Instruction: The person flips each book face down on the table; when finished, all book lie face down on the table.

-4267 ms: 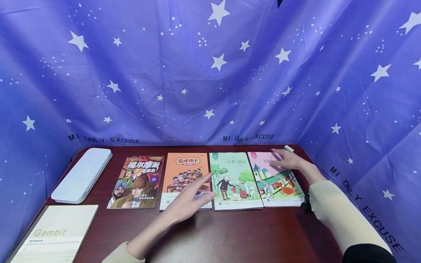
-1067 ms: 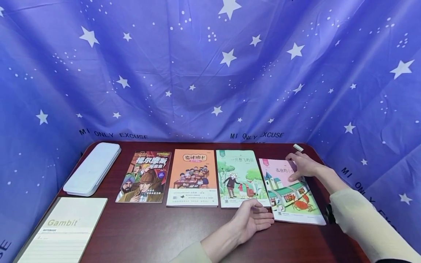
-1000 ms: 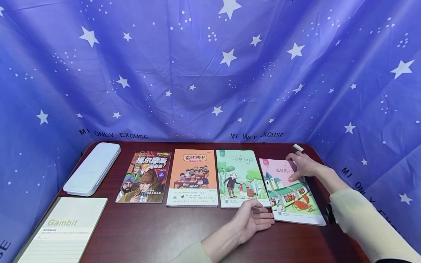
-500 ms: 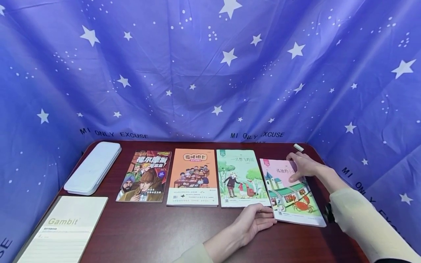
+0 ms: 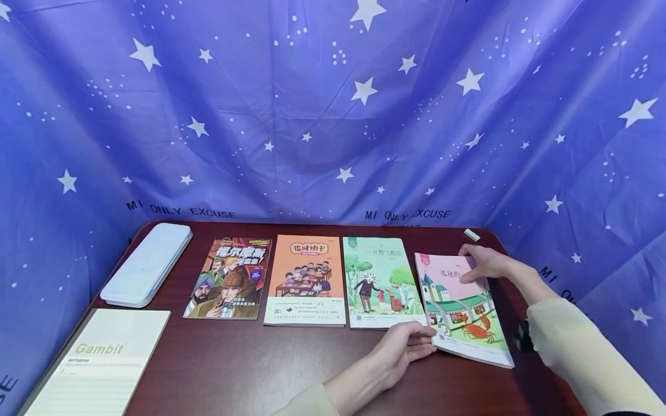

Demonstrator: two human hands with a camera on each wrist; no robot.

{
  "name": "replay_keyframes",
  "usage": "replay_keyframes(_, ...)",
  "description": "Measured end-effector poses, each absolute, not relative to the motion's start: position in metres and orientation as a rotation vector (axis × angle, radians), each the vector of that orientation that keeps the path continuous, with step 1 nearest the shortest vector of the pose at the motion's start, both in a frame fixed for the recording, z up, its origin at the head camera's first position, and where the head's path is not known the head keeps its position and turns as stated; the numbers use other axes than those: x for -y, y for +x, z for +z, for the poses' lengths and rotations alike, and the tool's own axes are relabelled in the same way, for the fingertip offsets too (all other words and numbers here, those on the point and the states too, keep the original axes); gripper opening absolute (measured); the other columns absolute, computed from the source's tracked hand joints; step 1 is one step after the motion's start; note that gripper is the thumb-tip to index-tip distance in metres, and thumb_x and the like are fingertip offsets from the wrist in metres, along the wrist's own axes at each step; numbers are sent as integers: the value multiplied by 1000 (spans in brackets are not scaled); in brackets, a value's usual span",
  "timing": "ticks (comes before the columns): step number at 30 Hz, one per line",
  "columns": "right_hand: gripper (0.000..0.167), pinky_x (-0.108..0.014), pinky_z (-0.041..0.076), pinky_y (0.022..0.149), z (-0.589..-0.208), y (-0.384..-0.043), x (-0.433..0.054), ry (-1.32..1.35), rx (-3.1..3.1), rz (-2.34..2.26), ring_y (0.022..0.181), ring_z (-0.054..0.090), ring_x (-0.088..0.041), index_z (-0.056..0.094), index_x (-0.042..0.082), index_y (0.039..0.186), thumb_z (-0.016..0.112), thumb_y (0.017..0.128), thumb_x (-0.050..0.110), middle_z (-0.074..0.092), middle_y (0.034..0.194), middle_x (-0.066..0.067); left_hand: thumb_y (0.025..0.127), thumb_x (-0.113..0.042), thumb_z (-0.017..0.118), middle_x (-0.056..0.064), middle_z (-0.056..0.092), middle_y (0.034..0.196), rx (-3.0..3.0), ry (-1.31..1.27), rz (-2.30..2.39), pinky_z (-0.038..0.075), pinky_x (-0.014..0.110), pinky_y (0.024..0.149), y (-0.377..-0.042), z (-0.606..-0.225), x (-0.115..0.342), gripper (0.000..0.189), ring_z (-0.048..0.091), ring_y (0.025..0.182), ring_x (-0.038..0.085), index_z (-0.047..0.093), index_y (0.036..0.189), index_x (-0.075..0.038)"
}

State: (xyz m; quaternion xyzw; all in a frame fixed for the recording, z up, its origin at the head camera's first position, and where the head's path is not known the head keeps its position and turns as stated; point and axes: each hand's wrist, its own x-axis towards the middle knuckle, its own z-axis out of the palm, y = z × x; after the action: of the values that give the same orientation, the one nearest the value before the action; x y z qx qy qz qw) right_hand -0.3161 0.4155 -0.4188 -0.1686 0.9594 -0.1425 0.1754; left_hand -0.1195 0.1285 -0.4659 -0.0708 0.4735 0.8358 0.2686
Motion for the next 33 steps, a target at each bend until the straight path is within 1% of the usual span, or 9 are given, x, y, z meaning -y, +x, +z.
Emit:
replay_keyframes(7,41,-24,54,78,-402,-316,-428,-480,-2565,-652,90,65,-13,60,-6,121,78,91,18,72,109,-16,88,-19,62,5,68,104,-1339,-201,2225,58,31,93,-125,-461,-120,33,62,85,13,73,112,2)
replay_keyframes(13,52,-27,60,79,-388,-317,-434,-403,-2425,-931,88,69,-10,51,-15,139,69,96,9,73,115,-21,89,-16,65,8,65,115,-1308,-179,2264,59,38,99,-129,-452,-106,33,62,84,14,69,115,3)
replay_keyframes(16,56,-27,61,82,-382,-317,-432,-327,-2384,-1040,89,71,-8,47,-15,143,67,98,10,75,115,-14,91,-14,64,12,65,124,-1312,-139,2290,58,39,102,-133,-446,-94,37,64,86,13,66,123,5)
replay_keyframes(19,57,-25,61,86,-380,-318,-427,-282,-2378,-1108,109,71,-18,48,-14,144,68,98,12,67,134,-21,90,-8,63,15,65,129,-1328,-130,2321,58,34,100,-138,-441,-81,42,64,87,11,63,129,8)
replay_keyframes(21,57,-23,60,89,-380,-318,-422,-264,-2378,-1142,135,57,-29,49,-13,144,69,97,13,49,153,-28,88,-4,63,18,63,134,-1351,-131,2336,58,31,99,-142,-438,-73,46,64,88,10,61,132,9)
replay_keyframes(23,56,-25,60,90,-384,-320,-418,-251,-2368,-1187,141,47,-36,52,-11,143,71,96,14,34,161,-31,86,0,63,18,62,137,-1382,-150,2353,57,29,97,-145,-436,-65,47,63,85,9,61,132,9)
replay_keyframes(25,53,-27,61,91,-386,-321,-413,-243,-2343,-1237,140,51,-33,55,-10,141,71,96,13,42,159,-26,85,4,63,19,61,140,-1406,-170,2376,57,30,98,-149,-434,-57,48,63,85,9,61,132,8)
replay_keyframes(29,47,-33,63,87,-391,-322,-400,-284,-2284,-1309,97,74,-13,57,-8,139,68,97,10,76,118,-4,81,8,62,15,59,147,-1450,-203,2413,55,27,94,-156,-430,-38,53,63,85,7,63,134,5)
replay_keyframes(33,52,-32,63,84,-395,-319,-383,-302,-2215,-1385,93,75,-11,47,-14,143,65,99,8,78,105,6,83,8,64,11,66,132,-1467,-231,2455,52,25,88,-164,-426,-19,54,59,80,5,63,136,1)
